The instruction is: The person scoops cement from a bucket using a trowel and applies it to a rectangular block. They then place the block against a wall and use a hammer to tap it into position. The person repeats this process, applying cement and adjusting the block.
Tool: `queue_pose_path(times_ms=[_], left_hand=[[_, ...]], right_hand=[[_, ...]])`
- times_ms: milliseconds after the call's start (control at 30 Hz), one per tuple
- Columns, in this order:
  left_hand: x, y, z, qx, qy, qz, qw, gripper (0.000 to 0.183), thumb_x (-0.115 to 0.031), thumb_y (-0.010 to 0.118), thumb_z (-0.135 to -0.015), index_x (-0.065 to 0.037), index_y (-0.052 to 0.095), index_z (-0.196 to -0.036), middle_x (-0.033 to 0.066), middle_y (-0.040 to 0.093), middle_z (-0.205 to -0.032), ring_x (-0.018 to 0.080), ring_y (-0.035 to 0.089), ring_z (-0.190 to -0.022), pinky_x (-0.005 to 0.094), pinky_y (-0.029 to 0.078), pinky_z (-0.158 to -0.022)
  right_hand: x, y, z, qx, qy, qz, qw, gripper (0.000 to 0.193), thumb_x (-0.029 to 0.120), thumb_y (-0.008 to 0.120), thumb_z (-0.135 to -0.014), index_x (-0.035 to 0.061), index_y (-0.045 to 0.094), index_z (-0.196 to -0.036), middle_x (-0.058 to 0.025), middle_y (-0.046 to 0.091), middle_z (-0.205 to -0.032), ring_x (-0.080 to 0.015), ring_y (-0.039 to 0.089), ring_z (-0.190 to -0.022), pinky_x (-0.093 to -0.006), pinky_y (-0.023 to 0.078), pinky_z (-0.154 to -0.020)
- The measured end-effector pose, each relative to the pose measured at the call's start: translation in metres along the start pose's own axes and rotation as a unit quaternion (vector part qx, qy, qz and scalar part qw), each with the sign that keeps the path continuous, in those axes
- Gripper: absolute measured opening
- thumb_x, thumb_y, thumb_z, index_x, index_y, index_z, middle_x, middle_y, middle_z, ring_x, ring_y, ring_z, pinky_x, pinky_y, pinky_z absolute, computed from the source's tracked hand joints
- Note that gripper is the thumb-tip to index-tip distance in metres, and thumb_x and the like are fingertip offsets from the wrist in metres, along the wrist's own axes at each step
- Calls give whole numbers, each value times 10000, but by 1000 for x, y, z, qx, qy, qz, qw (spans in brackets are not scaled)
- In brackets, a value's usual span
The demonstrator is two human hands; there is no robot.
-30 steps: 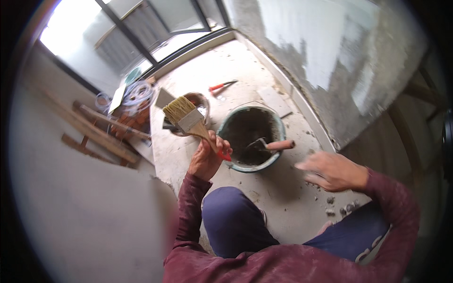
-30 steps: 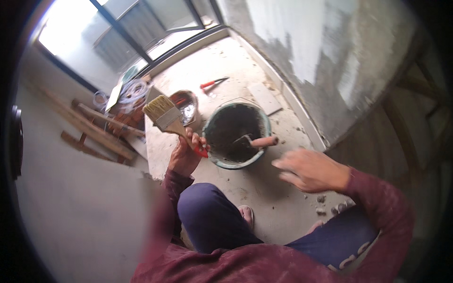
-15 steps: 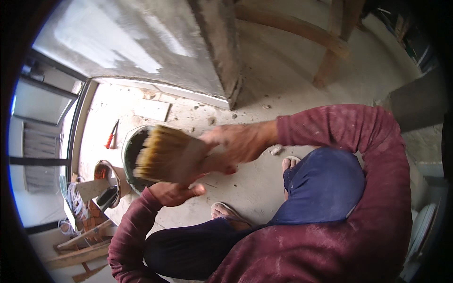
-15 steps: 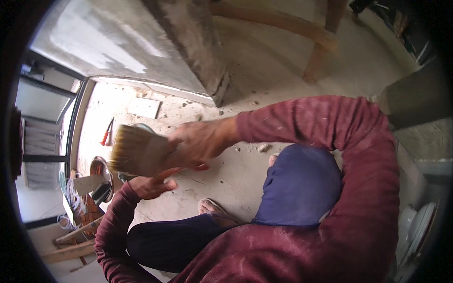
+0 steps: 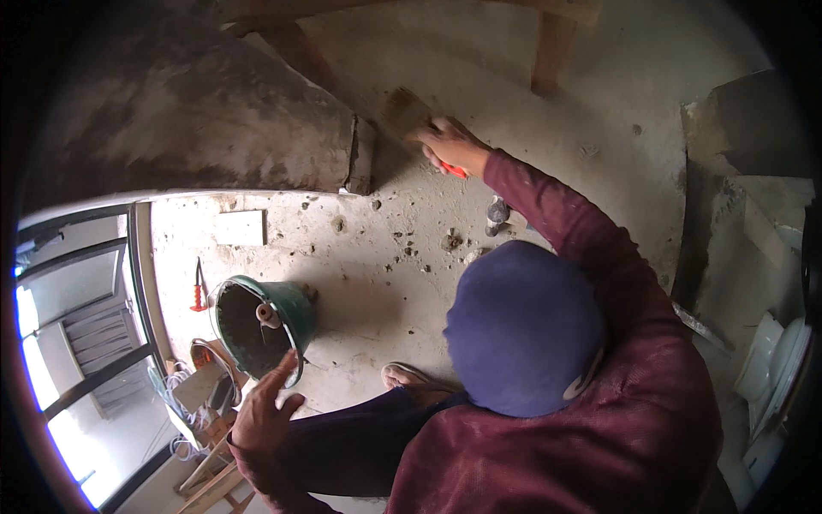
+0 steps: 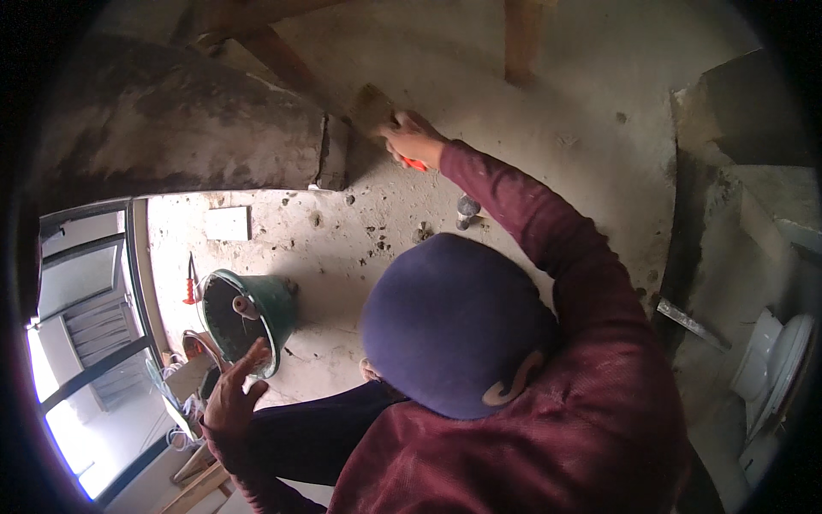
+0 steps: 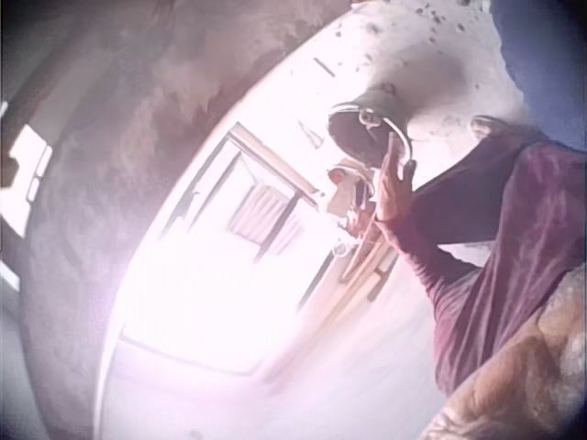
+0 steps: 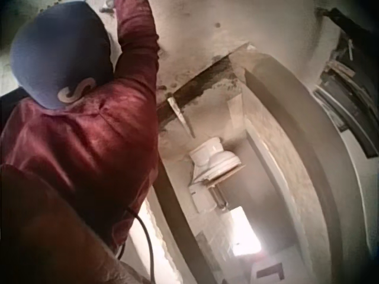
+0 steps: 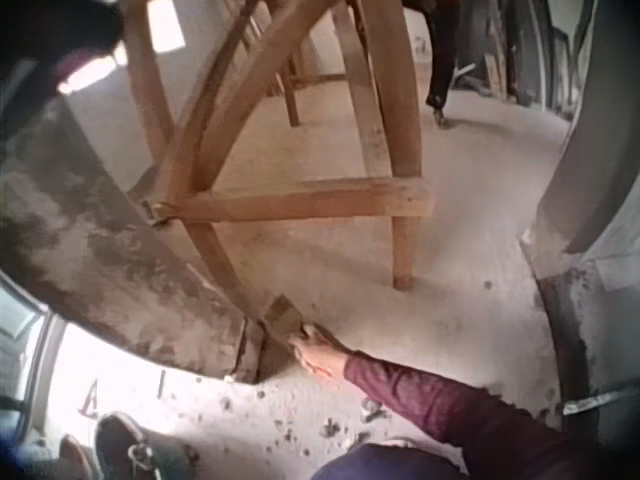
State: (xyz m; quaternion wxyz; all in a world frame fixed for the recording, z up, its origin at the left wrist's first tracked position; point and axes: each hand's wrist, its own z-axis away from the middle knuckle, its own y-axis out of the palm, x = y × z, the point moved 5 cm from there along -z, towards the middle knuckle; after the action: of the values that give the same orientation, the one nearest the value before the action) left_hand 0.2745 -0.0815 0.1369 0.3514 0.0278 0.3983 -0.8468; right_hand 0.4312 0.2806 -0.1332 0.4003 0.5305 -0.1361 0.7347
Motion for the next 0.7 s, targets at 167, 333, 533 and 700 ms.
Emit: queue_pose_path(times_ms=[167, 333, 533, 700], left_hand=[[27, -1, -11, -32, -59, 59, 996, 612, -48, 571, -844, -98, 368, -1420, 202, 574, -1240, 303, 542, -1175, 390, 405, -992], [21, 4, -27, 14, -94, 85, 992, 573, -112, 547, -878, -111, 368, -1422, 185, 602, -1205, 280, 571, -1141, 377, 421, -971], [30, 1, -35, 13, -110, 44, 993, 551, -178, 539, -889, -107, 382, -1413, 174, 629, -1160, 277, 594, -1104, 380, 434, -951], [29, -3, -47, 26, -121, 33, 992, 561, -170, 551, -873, -101, 392, -1406, 162, 631, -1158, 276, 592, -1104, 383, 446, -937]], right_hand=[[16, 15, -22, -3, 4, 16, 1000, 267, 298, 525, -927, 43, 486, -997, -14, 495, -649, -96, 481, -454, -267, 381, -367], [6, 19, -47, 22, -1, 43, 999, 321, 339, 541, -915, 37, 587, -1014, -10, 486, -600, -100, 481, -427, -270, 372, -376], [7, 34, -43, 13, -24, 108, 994, 346, 319, 533, -908, 11, 578, -1058, -39, 493, -550, -140, 501, -408, -295, 400, -385], [-25, 53, -29, 149, -52, 173, 972, 350, 314, 463, -929, -21, 508, -1020, -113, 577, -612, -187, 578, -483, -318, 458, -429]])
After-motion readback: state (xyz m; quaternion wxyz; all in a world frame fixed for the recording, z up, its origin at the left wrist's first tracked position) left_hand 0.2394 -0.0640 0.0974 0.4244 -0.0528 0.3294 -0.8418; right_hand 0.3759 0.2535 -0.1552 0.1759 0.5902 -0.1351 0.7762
